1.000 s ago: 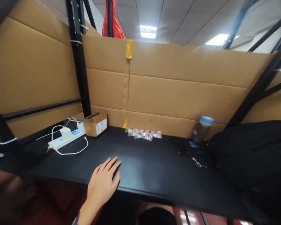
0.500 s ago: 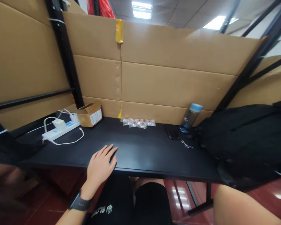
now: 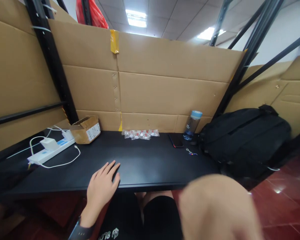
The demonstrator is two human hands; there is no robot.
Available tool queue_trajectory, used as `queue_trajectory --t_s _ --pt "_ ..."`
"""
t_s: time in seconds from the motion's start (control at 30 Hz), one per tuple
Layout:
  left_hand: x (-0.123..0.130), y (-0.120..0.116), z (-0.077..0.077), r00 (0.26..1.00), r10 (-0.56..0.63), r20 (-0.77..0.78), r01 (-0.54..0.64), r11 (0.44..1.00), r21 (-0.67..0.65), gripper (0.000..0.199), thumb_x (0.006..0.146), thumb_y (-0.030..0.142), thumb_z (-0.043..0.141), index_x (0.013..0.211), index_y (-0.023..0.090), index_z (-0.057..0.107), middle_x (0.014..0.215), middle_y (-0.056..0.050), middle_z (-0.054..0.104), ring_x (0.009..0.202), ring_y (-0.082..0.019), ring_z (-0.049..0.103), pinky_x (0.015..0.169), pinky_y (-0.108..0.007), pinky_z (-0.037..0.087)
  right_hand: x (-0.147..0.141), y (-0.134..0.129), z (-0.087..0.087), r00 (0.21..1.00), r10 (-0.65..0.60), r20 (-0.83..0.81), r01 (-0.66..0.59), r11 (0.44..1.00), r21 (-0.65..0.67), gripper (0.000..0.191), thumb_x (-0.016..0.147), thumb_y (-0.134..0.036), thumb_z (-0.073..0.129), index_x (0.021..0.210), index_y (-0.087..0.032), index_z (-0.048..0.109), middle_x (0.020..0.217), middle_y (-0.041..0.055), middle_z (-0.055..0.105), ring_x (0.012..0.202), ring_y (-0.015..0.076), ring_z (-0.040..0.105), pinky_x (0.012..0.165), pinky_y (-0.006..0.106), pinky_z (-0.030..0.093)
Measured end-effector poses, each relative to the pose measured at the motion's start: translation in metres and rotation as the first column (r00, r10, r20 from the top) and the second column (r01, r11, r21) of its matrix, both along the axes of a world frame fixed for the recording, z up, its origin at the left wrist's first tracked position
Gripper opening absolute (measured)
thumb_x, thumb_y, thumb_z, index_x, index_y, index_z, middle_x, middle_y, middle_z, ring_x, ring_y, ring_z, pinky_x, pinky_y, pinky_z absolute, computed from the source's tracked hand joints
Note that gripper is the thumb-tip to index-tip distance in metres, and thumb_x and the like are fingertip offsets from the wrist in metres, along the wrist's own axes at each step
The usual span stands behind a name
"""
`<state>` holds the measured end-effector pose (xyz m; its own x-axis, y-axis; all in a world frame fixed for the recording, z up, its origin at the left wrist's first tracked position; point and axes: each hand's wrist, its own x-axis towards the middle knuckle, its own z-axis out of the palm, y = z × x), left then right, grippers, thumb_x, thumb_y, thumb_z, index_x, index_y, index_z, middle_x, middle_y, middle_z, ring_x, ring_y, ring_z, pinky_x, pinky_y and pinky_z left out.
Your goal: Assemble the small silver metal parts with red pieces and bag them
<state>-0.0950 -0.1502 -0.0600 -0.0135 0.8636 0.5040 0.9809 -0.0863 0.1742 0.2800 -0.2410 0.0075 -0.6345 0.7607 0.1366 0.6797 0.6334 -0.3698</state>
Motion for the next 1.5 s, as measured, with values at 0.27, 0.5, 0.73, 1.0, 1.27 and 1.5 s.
queue_trajectory --t_s 0.27,0.5,0.73,1.0,1.27,1.5 --pt "0.003 -0.002 0.006 1.0 0.007 0.011 -0.006 1.0 -0.025 0.042 0.093 0.036 0.047 0.13 0.03 0.067 0.144 -0.001 0.058 0.136 -0.027 0.049 0.107 -0.04 0.037 -0.1 0.289 0.045 0.976 -0.184 -0.119 0.199 0.97 0.139 0.044 0.088 -0.02 0.063 0.131 -0.011 0.061 0.136 0.0158 0.062 0.124 0.0241 0.058 0.105 0.035 0.041" --pt "0.0 -0.001 -0.001 1.0 0.006 -0.013 -0.007 0.999 -0.052 0.042 0.095 0.035 0.046 0.133 0.032 0.064 0.147 0.0 0.056 0.137 -0.026 0.047 0.107 -0.041 0.036 -0.113 0.328 -0.027 0.951 -0.307 -0.029 0.306 0.926 0.221 0.039 0.097 -0.025 0.055 0.135 -0.018 0.058 0.138 0.0132 0.061 0.129 0.0262 0.053 0.108 0.042 0.033" --pt "0.003 0.014 0.012 0.986 -0.019 0.167 0.039 0.992 -0.116 0.032 0.092 0.034 0.051 0.117 0.032 0.07 0.134 -0.002 0.064 0.128 -0.028 0.054 0.102 -0.044 0.042 -0.103 0.339 -0.027 0.922 -0.375 -0.09 0.386 0.89 0.243 0.031 0.101 -0.025 0.043 0.117 -0.019 0.069 0.109 0.0139 0.074 0.102 0.0246 0.068 0.092 0.032 0.044" --pt "0.046 0.1 0.054 0.824 -0.441 0.356 0.488 0.871 -0.05 0.022 0.089 0.027 0.056 0.105 0.026 0.071 0.112 -0.003 0.071 0.105 -0.022 0.064 0.099 -0.036 0.047 -0.072 0.337 -0.007 0.887 -0.119 -0.447 0.286 0.901 0.326 0.021 0.091 -0.018 0.054 0.096 -0.018 0.075 0.095 0.0084 0.073 0.087 0.019 0.066 0.086 0.029 0.049" --pt "0.09 0.204 0.067 0.621 -0.59 0.516 0.628 0.769 0.123 0.037 0.089 0.035 0.064 0.122 0.019 0.066 0.123 -0.009 0.07 0.101 -0.021 0.068 0.092 -0.034 0.052 -0.071 0.322 0.011 0.795 -0.106 -0.598 0.241 0.959 0.15 0.02 0.083 -0.028 0.066 0.101 -0.02 0.074 0.081 0.0032 0.073 0.069 0.0161 0.063 0.072 0.028 0.048" --pt "0.09 0.213 0.047 0.661 -0.566 0.493 0.542 0.814 0.207 0.022 0.095 0.03 0.055 0.094 0.022 0.075 0.094 -0.005 0.077 0.086 -0.02 0.069 0.085 -0.032 0.05 -0.082 0.321 -0.002 0.769 -0.091 -0.632 0.152 0.988 0.042 0.04 0.078 -0.035 0.074 0.116 -0.022 0.067 0.095 0.0035 0.071 0.082 0.0171 0.064 0.077 0.028 0.05"
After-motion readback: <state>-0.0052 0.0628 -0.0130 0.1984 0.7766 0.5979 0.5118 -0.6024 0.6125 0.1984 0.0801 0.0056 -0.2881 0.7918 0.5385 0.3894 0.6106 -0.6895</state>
